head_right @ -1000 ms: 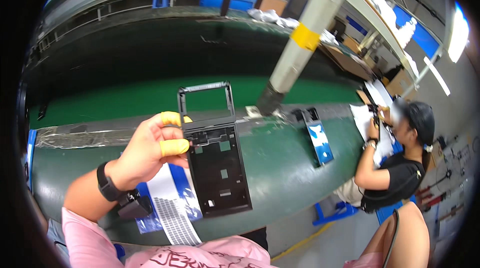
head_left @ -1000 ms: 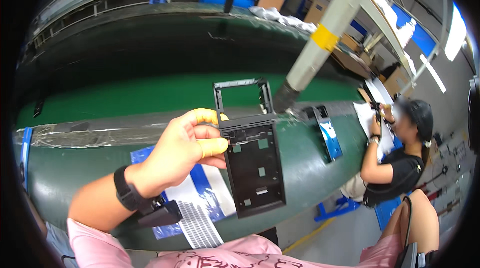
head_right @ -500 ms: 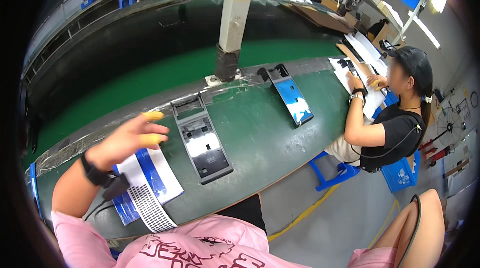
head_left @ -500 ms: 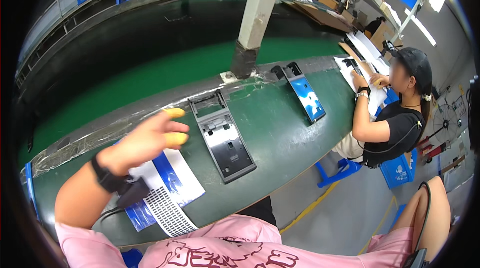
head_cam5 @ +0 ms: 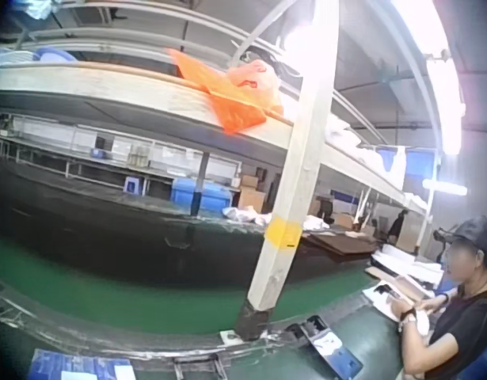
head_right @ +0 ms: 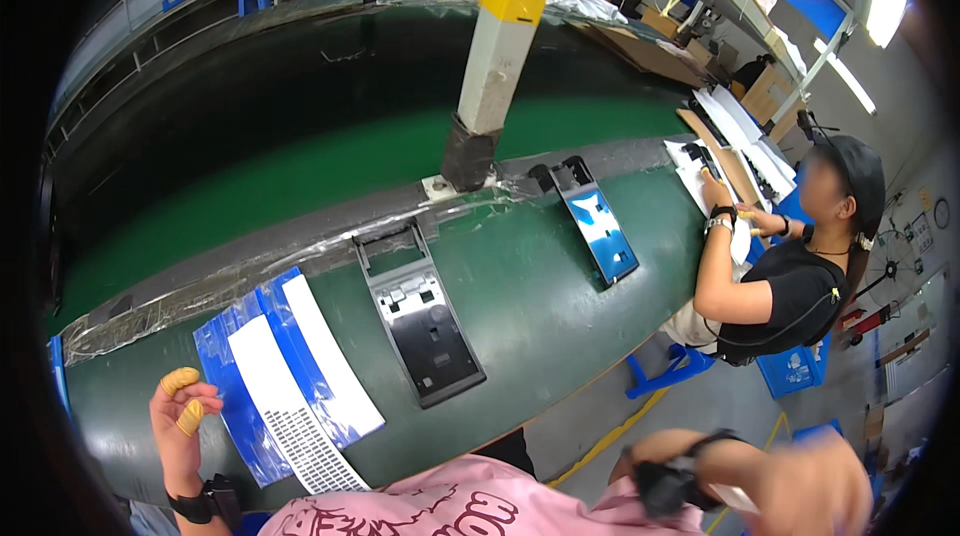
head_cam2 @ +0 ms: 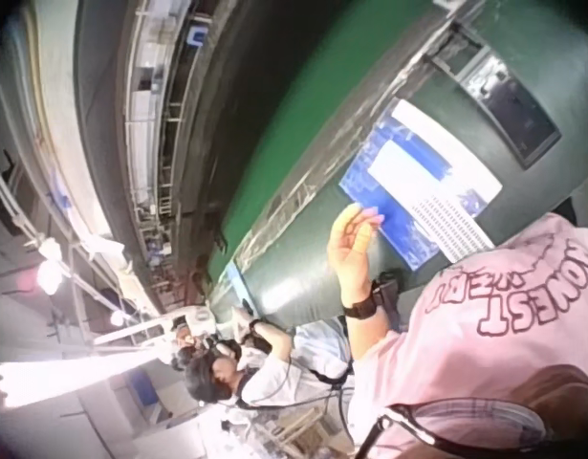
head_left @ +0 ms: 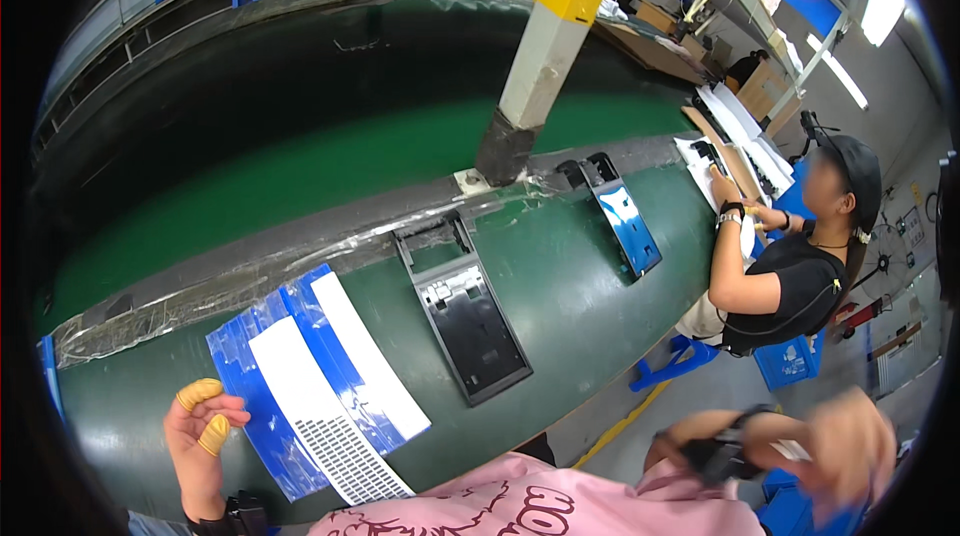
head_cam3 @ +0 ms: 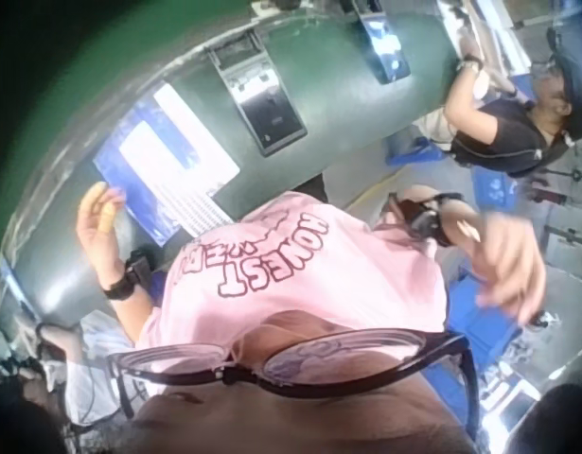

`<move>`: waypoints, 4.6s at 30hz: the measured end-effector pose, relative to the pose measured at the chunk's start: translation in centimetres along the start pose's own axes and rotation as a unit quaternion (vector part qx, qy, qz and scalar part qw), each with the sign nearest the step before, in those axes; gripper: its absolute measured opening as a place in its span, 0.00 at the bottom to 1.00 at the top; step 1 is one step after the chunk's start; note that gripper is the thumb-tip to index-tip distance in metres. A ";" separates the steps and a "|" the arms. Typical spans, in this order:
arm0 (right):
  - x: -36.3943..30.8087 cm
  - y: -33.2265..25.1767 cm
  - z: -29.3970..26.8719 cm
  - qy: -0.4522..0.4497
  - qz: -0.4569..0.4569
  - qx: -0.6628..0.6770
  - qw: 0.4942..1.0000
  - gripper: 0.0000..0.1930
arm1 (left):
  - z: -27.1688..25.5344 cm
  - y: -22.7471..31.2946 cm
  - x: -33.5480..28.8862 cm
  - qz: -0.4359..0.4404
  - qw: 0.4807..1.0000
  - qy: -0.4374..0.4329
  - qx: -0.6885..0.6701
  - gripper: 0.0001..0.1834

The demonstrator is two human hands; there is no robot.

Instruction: Assembling or repairing plastic housings for electronic devices on an industrial production line.

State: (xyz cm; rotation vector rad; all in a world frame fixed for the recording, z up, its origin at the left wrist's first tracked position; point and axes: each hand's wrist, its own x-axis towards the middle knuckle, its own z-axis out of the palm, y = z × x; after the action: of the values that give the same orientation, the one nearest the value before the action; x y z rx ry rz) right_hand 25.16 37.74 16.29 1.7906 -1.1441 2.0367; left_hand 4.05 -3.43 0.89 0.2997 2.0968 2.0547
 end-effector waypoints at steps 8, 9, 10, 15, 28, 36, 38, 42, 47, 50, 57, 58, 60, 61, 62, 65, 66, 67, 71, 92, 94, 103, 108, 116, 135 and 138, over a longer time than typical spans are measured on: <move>-10.2 12.8 -7.4 0.503 0.574 -0.238 0.601 0.13 | -1.3 -3.1 3.0 0.012 0.982 0.069 -0.177 0.18; -10.4 12.7 -7.6 0.477 0.606 -0.280 0.572 0.12 | -1.5 -3.4 3.1 0.016 0.982 0.070 -0.176 0.18; -10.4 12.7 -7.7 0.478 0.607 -0.282 0.568 0.12 | -1.7 -3.5 3.3 0.020 0.982 0.070 -0.175 0.18; -8.0 13.3 -8.9 0.336 0.511 -0.565 0.554 0.13 | -1.6 -2.3 2.6 0.024 0.988 0.056 -0.145 0.19; -6.7 8.3 -15.2 0.434 0.454 -0.457 0.630 0.16 | 0.0 -1.5 2.4 -0.014 0.986 0.045 -0.157 0.14; -1.9 -0.5 -22.3 0.604 0.218 -0.441 0.628 0.07 | 0.3 -1.4 2.7 -0.027 0.987 0.053 -0.150 0.13; -1.9 -1.1 -22.6 0.632 0.192 -0.405 0.632 0.06 | 0.1 -1.6 2.8 -0.019 0.987 0.046 -0.150 0.13; -4.0 3.1 -20.0 0.599 0.306 -0.322 0.666 0.11 | -0.9 -2.6 2.8 -0.007 0.988 0.041 -0.150 0.13; -10.3 9.0 -12.9 0.337 0.581 -0.484 0.560 0.19 | -0.9 -2.4 2.8 -0.004 0.991 0.041 -0.127 0.13; -14.1 10.5 -12.0 0.289 0.520 -0.613 0.519 0.18 | 0.2 -1.9 3.0 -0.015 0.991 0.048 -0.125 0.13; -11.4 8.6 -10.1 -0.025 0.573 -0.632 0.521 0.21 | 0.2 -2.1 2.8 -0.007 0.990 0.057 -0.127 0.14; -13.6 2.4 -15.6 -0.196 0.464 -0.427 0.751 0.15 | 0.9 -1.8 2.7 0.008 0.992 0.050 -0.119 0.14; -11.7 3.9 -14.1 0.072 0.549 -0.474 0.684 0.12 | 1.0 -0.4 2.1 -0.003 0.993 0.086 -0.084 0.13; -9.9 3.7 -13.6 -0.031 0.531 -0.623 0.574 0.12 | 1.2 0.7 2.2 -0.010 0.993 0.102 -0.054 0.13; -8.7 3.5 -13.5 -0.133 0.487 -0.743 0.439 0.13 | 1.4 2.2 2.2 0.006 0.997 0.079 0.014 0.13; -9.8 4.7 -12.9 -0.116 0.526 -0.753 0.379 0.19 | 3.0 5.9 2.4 0.066 0.989 -0.027 0.127 0.13; -10.3 5.2 -12.5 -0.108 0.581 -0.725 0.353 0.21 | 3.9 7.1 2.5 0.073 0.984 -0.071 0.147 0.14; -10.9 6.3 -12.1 -0.098 0.548 -0.763 0.328 0.22 | 4.5 7.5 2.9 0.062 0.977 -0.138 0.150 0.14; -10.5 9.7 -12.2 -0.209 0.595 -0.719 0.292 0.15 | 9.1 4.5 4.6 -0.094 0.957 -0.274 -0.012 0.19; -6.8 10.8 -5.3 0.348 0.530 -0.385 0.670 0.17 | 19.4 -0.2 8.1 -0.254 0.855 -0.439 0.106 0.06; -8.5 11.9 -4.2 0.283 0.466 -0.524 0.654 0.18 | 19.8 -0.7 7.7 -0.251 0.846 -0.456 0.113 0.06; -12.1 15.1 -3.8 0.206 0.336 -0.737 0.549 0.20 | 19.8 -2.2 7.6 -0.175 0.888 -0.409 0.114 0.21; -11.2 15.3 -4.2 0.173 0.316 -0.756 0.546 0.22 | 19.8 -2.5 7.9 -0.238 0.883 -0.402 0.033 0.18; -9.9 15.9 -5.9 0.035 0.351 -0.712 0.608 0.19 | 19.5 -1.7 7.8 -0.273 0.863 -0.424 0.012 0.08; -6.7 16.7 -8.0 -0.126 0.372 -0.653 0.648 0.16 | 19.5 -3.0 8.2 -0.220 0.874 -0.431 0.047 0.08; -7.1 15.4 -7.9 -0.136 0.408 -0.640 0.637 0.17 | 19.7 -2.2 8.0 -0.246 0.869 -0.427 0.043 0.07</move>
State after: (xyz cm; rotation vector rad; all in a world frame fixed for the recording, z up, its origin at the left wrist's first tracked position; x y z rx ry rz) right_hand 11.60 34.81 3.69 0.7568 -2.7728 0.4351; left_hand 1.69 17.65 -1.64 0.5057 1.4880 1.1957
